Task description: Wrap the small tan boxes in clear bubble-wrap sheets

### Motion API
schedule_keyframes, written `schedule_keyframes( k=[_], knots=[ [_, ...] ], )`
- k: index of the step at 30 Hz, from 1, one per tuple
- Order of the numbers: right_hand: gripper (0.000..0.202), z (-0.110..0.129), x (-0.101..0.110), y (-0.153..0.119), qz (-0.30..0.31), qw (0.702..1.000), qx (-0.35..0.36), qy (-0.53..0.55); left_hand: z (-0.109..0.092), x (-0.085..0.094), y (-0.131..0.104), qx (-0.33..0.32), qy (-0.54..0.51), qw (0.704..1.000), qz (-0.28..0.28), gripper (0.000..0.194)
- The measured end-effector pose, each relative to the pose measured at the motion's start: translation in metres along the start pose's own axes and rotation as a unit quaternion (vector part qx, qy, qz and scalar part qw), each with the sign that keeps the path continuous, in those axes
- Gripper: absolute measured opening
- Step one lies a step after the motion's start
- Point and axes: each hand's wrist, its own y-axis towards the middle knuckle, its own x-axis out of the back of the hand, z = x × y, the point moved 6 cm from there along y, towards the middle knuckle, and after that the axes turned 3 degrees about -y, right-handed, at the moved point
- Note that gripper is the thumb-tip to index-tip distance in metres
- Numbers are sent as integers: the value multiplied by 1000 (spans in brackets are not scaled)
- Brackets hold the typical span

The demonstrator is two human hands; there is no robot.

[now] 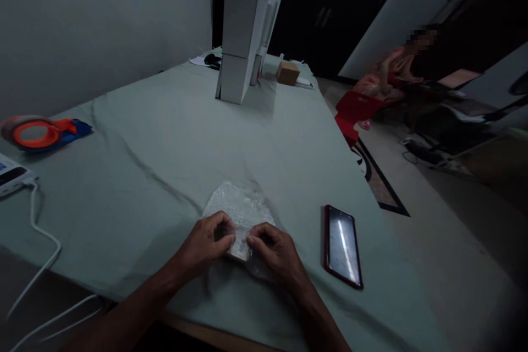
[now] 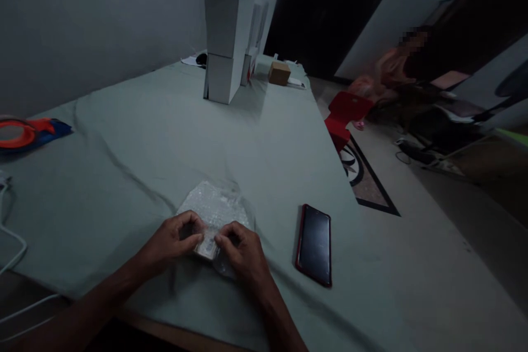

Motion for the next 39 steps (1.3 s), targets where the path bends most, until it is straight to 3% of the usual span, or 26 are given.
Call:
schedule_keyframes(
  k=[9,15,18,22,28,31,39],
  knots=[
    [20,5,11,1,-59,986,17,-158,2,-1,4,13,13,1000,22,17],
    [6,57,16,-18,-135,926,217,-279,1,-1,4,5,7,1000,10,14],
    [12,75,1,-27,-66,900,266,-338,2,-3,5,-8,9,1000,10,14],
    [16,71,-21,-29,31,882,248,-400,-1,-1,3,-13,17,1000,8,17],
    [15,63,-26,-30,41,877,236,-416,3,24,-8,35,51,998,-15,35],
    [23,65,-26,-29,49,873,230,-428,8,33,-10,54,80,995,-28,33],
    [33,69,-30,-22,71,845,232,-477,17,31,-8,66,219,972,-50,33]
  ],
)
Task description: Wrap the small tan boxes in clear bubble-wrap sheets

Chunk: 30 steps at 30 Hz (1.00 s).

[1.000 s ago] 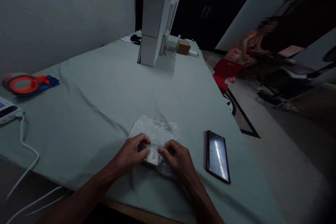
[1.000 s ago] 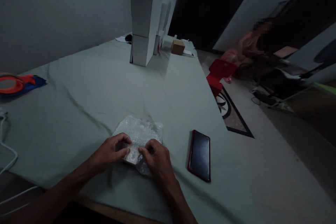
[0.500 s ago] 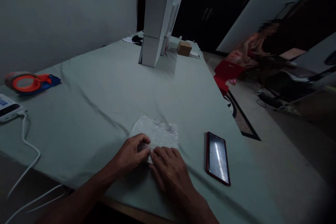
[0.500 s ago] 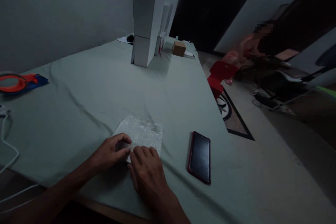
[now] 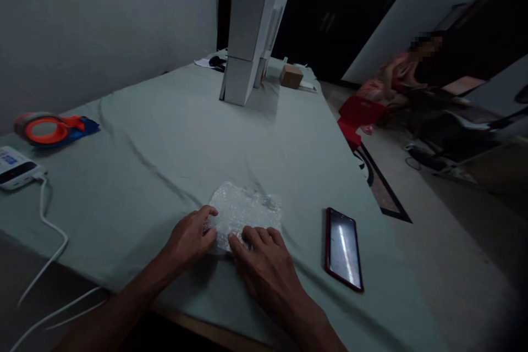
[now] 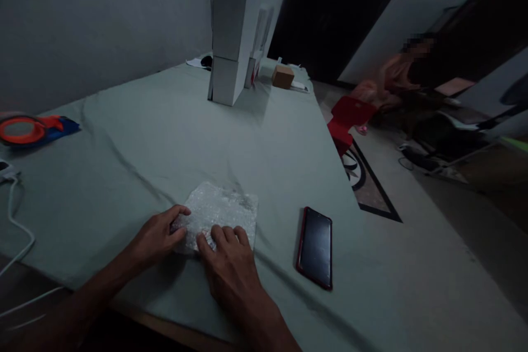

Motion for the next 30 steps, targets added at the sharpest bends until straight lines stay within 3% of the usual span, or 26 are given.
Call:
schedule_keyframes(
  k=[5,9,14,18,25,30],
  knots=[
    [30,1,4,3,15,1000,13,-6,13,11,-6,-4,33,998,-60,41],
    [31,2,6,4,24,999,19,-8,19,12,-5,65,47,997,-7,51],
    [28,2,5,4,15,999,26,-17,11,11,2,69,19,997,21,42],
    [29,2,4,4,19,999,25,-23,6,4,7,45,11,998,32,16],
    [28,4,6,4,14,999,27,-18,-4,-4,8,26,8,1000,-2,15],
    [28,4,5,3,4,999,29,-15,-9,-8,11,31,-83,996,-11,13]
  ],
)
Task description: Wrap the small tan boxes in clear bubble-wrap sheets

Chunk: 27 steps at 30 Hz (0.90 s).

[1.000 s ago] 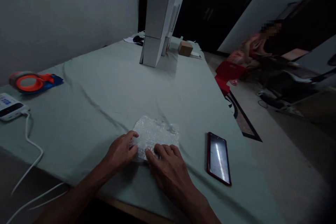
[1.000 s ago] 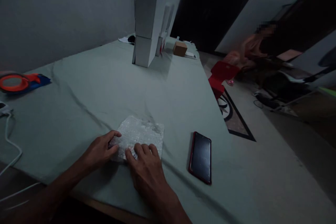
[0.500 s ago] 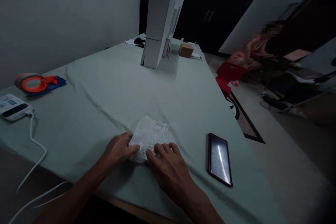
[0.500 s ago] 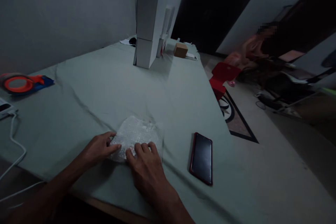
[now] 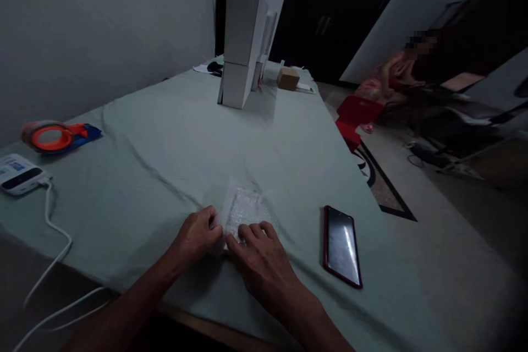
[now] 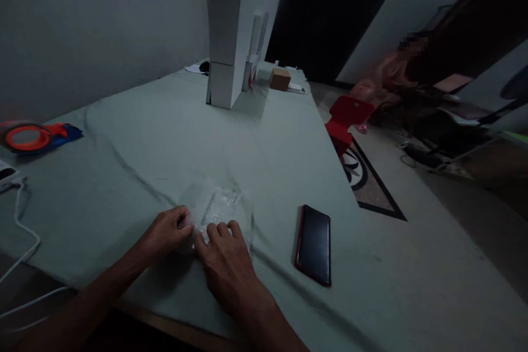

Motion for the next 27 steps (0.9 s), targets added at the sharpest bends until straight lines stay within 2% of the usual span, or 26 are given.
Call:
schedule_keyframes(
  k=[3,8,14,16,18,21,24,27],
  knots=[
    [28,0,-2,0,4,1000,-1,-4,-1,-7,2,5,-93,995,24,9],
    [29,1,1,-1,20,1000,-1,12,-8,-16,0,30,-210,975,63,18],
    [22,2,11,-8,43,997,-10,60,-17,-8,-13,82,-310,939,129,26],
    [19,1,11,-10,45,997,-11,65,-19,-4,-17,81,-313,936,143,31],
    [19,1,11,-11,42,997,-12,69,-25,-1,-20,34,-267,951,150,32],
    [24,0,11,-11,30,996,-17,81,-36,-3,-25,-84,-137,977,139,27],
    [24,-2,11,-14,7,994,-13,112,-42,-9,-30,-184,-40,976,109,26],
    [19,-14,13,-28,-68,985,-53,153,-43,-15,-35,-244,18,965,95,28]
  ],
)
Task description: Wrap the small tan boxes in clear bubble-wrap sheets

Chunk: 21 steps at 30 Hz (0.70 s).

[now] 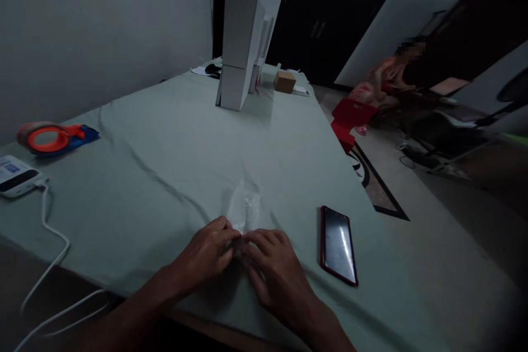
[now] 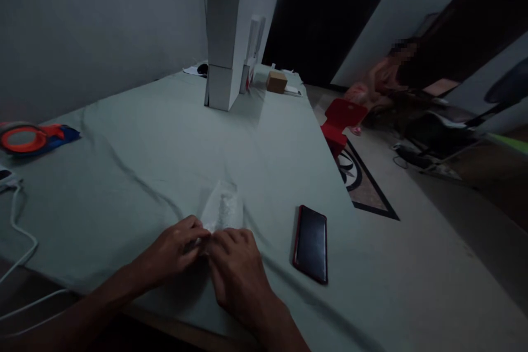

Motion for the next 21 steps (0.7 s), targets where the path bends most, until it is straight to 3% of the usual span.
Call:
schedule_keyframes(
  k=[2,4,7,11,15,21],
  knots=[
    [18,-18,8,-15,-81,995,-62,16,-1,-2,-1,-20,35,999,2,26],
    [16,-38,11,-33,-121,983,-136,34,-3,-1,-1,-40,64,997,-1,26],
    [29,-60,3,-55,-91,959,-254,80,-7,-1,1,-72,89,993,1,33],
    [60,-68,-16,-64,-24,914,-371,164,-9,-3,3,-85,102,991,13,36],
    [76,-66,-26,-50,-21,891,-408,199,-11,-3,4,-88,114,989,21,37],
    [77,-65,-35,-21,-57,908,-368,193,-12,-4,5,-97,116,988,34,37]
  ],
)
